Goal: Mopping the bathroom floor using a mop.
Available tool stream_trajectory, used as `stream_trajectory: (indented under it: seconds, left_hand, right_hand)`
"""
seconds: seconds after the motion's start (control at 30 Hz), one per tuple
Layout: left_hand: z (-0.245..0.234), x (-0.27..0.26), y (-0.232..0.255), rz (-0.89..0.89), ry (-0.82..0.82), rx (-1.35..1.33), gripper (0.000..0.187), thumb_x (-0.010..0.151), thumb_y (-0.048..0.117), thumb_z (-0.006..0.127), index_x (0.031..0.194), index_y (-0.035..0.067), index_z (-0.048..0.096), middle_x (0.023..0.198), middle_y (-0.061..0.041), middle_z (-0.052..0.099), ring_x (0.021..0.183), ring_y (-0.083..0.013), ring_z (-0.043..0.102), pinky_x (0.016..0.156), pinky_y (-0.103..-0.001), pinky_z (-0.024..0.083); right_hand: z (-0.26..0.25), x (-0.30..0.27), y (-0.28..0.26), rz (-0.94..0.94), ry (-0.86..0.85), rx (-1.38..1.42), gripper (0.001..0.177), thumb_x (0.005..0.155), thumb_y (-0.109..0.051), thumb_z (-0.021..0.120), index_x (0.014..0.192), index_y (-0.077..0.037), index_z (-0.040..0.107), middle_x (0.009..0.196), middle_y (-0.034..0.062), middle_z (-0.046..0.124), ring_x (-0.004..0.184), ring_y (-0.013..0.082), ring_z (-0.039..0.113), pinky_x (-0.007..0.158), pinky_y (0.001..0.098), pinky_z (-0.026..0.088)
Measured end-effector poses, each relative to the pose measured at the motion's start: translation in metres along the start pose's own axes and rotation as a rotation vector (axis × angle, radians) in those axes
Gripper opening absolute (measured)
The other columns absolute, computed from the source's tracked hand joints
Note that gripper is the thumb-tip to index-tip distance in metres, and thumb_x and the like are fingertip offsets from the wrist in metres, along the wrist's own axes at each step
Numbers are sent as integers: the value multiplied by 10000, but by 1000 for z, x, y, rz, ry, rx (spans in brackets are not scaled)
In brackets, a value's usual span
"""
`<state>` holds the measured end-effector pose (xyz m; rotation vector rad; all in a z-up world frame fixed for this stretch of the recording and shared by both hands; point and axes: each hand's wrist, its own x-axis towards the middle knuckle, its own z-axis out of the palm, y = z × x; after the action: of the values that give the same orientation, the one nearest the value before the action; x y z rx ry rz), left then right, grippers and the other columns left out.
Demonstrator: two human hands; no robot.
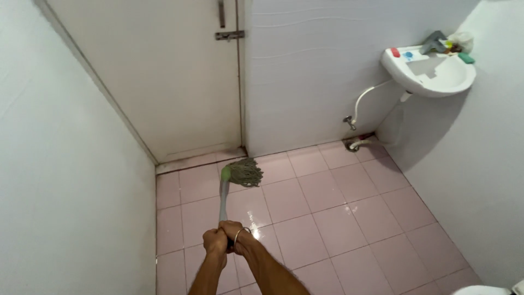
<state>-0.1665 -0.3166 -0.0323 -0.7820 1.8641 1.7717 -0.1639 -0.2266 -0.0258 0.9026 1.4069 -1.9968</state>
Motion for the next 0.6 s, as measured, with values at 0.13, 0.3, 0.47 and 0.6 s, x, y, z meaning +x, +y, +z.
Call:
stream_trajectory:
  seconds: [0.13, 0.3, 0.47, 0.6]
  left_hand:
    - [-26, -6, 4, -34, 32, 33, 290, 979, 162, 563, 907, -103, 655, 952, -195, 694, 769, -236, 636, 629, -410, 518]
    - [-55, -9, 11, -39, 48, -10, 288, 972, 159, 576, 941, -115, 659, 983, -213, 701, 801, -251, 646, 670, -418, 537]
    - [-86, 4, 1, -45, 81, -35, 288, 970, 165, 584, 945, -112, 658, 1010, -220, 703, 853, -255, 647, 711, -417, 535]
    - [-109, 1, 4, -58, 136, -25, 260, 965, 124, 552, 947, -119, 642, 1025, -216, 693, 878, -259, 651, 731, -418, 533]
  right_hand:
    - [27, 3, 6, 45, 30, 9, 167, 963, -231, 545, 992, -77, 602, 750, 93, 569, 544, 179, 498, 409, 327, 388]
    - [56, 13, 12, 58, 0, -75, 182, 954, -240, 531, 996, -75, 595, 767, 99, 560, 558, 183, 490, 422, 328, 404]
    - [90, 4, 14, 70, -8, -131, 187, 967, -246, 525, 1004, -83, 610, 832, 121, 614, 634, 206, 575, 481, 353, 490]
    - [111, 17, 25, 68, -45, -163, 169, 949, -235, 544, 989, -87, 614, 843, 119, 611, 627, 213, 561, 488, 368, 495]
